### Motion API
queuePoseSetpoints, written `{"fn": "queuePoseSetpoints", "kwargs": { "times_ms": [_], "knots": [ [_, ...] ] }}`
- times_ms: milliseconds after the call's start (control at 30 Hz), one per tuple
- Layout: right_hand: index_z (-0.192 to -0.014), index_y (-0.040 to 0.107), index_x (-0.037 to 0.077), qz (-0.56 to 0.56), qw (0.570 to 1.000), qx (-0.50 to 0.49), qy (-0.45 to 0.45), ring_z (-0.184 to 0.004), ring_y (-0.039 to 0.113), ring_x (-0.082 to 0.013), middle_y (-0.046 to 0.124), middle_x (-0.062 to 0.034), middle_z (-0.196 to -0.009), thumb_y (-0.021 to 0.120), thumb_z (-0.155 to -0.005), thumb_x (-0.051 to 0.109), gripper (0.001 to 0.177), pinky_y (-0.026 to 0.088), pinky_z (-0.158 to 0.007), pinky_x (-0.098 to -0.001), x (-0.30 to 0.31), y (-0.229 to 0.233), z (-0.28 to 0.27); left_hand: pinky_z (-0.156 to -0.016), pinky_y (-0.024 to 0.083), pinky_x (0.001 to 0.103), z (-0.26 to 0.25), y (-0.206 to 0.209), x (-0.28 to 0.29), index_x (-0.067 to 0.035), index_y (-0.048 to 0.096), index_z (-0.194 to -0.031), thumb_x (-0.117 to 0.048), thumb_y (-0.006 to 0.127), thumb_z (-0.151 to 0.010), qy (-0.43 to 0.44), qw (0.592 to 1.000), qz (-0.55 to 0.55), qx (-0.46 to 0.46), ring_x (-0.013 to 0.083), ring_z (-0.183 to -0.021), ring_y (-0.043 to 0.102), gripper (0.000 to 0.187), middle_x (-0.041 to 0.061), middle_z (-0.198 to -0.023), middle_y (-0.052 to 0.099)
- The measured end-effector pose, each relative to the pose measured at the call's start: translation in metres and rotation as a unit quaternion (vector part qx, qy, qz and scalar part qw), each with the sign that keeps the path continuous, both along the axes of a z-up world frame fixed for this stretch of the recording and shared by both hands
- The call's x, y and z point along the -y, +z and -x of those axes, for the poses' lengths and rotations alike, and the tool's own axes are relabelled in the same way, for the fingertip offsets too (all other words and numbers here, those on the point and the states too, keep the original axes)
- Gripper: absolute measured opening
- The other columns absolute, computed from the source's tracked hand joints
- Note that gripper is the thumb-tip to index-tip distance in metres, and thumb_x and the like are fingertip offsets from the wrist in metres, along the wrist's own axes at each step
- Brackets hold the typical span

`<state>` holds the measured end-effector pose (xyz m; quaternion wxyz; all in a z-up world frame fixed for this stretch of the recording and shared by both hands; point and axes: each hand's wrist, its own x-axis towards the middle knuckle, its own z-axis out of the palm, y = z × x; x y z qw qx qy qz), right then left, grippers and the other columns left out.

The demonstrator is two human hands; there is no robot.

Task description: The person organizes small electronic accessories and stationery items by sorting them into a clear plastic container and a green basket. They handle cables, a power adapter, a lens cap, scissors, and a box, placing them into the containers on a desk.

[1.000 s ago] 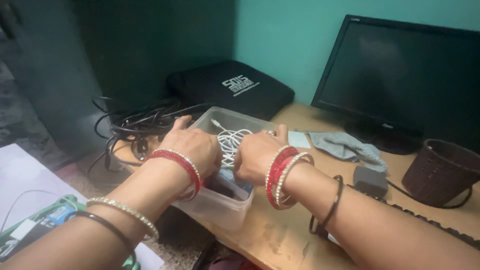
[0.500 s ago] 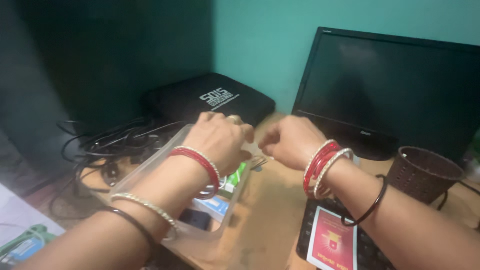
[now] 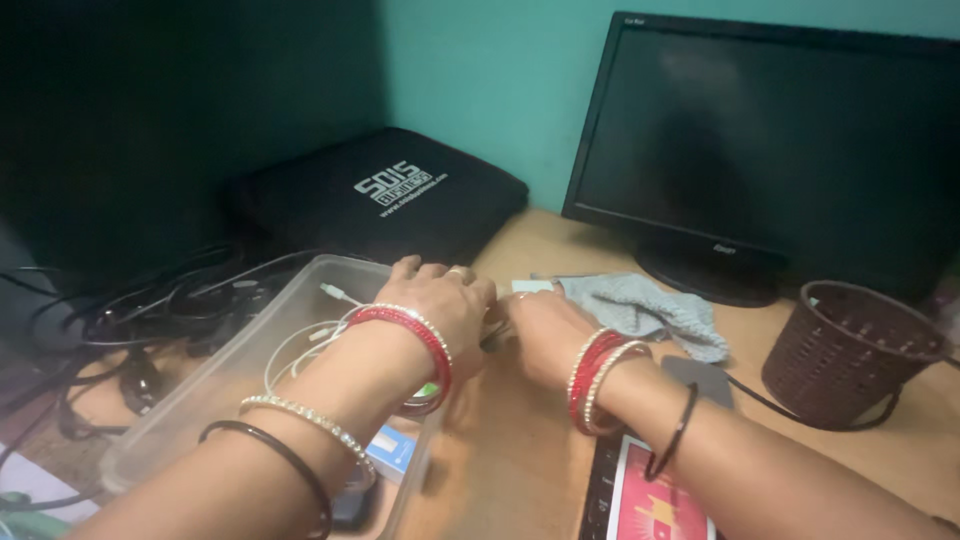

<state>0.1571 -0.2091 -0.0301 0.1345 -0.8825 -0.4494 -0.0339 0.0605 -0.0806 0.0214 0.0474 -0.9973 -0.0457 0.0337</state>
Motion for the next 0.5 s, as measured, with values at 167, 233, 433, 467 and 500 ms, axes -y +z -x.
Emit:
{"fn": "queuePoseSetpoints", "kwargs": {
  "times_ms": [167, 233, 433, 467, 500],
  "knots": [
    [-0.103, 0.072, 0.006, 0.031, 0.998, -0.047, -0.020, -0.099, 0.067, -0.0431, 0.070, -0.0260, -0.101, 0.062, -0.087, 0.010, 0.020, 0.055, -0.084, -0.0488, -0.008, -0.012, -0.007, -0.121, 0.024, 0.049, -0.015, 0.000, 0.003, -0.010, 0.050, -0.143, -0.033, 0.075, -0.082, 0.018, 1.000, -0.010, -0.004, 0.0375, -0.141, 0.041, 0.069, 0.017, -0.148, 0.048],
    [-0.098, 0.073, 0.006, 0.024, 1.000, -0.009, 0.010, -0.097, 0.067, -0.0437, 0.070, -0.0258, -0.099, 0.061, -0.087, 0.012, 0.018, 0.054, -0.084, -0.0498, -0.008, -0.017, -0.008, -0.120, 0.028, 0.047, -0.017, -0.002, 0.004, -0.009, 0.053, -0.141, -0.028, 0.070, -0.085, 0.022, 1.000, 0.000, 0.000, 0.0374, -0.139, 0.044, 0.062, 0.017, -0.147, 0.050],
    [-0.090, 0.076, 0.005, -0.019, 0.994, 0.100, 0.026, -0.093, 0.067, -0.0448, 0.070, -0.0253, -0.095, 0.065, -0.082, 0.010, 0.015, 0.053, -0.083, -0.0515, -0.008, -0.019, -0.014, -0.114, 0.037, 0.045, -0.017, -0.002, 0.009, -0.010, 0.062, -0.134, -0.024, 0.064, -0.090, 0.040, 0.999, -0.010, 0.003, 0.0343, -0.135, 0.049, 0.046, 0.014, -0.143, 0.055],
    [-0.092, 0.075, 0.005, -0.003, 0.996, 0.087, 0.000, -0.094, 0.068, -0.0439, 0.070, -0.0256, -0.096, 0.065, -0.081, 0.010, 0.016, 0.054, -0.083, -0.0501, -0.009, -0.017, -0.014, -0.113, 0.038, 0.044, -0.018, -0.002, 0.010, -0.009, 0.063, -0.133, -0.024, 0.065, -0.090, 0.043, 0.999, -0.018, 0.001, 0.0341, -0.134, 0.050, 0.045, 0.014, -0.142, 0.056],
    [-0.094, 0.075, 0.004, 0.013, 0.997, 0.073, -0.025, -0.094, 0.068, -0.0430, 0.070, -0.0258, -0.097, 0.066, -0.079, 0.010, 0.019, 0.056, -0.083, -0.0487, -0.010, -0.014, -0.013, -0.112, 0.039, 0.044, -0.019, -0.002, 0.011, -0.009, 0.065, -0.132, -0.024, 0.065, -0.090, 0.046, 0.999, -0.026, 0.000, 0.0338, -0.134, 0.050, 0.044, 0.014, -0.141, 0.057]
  ]
}}
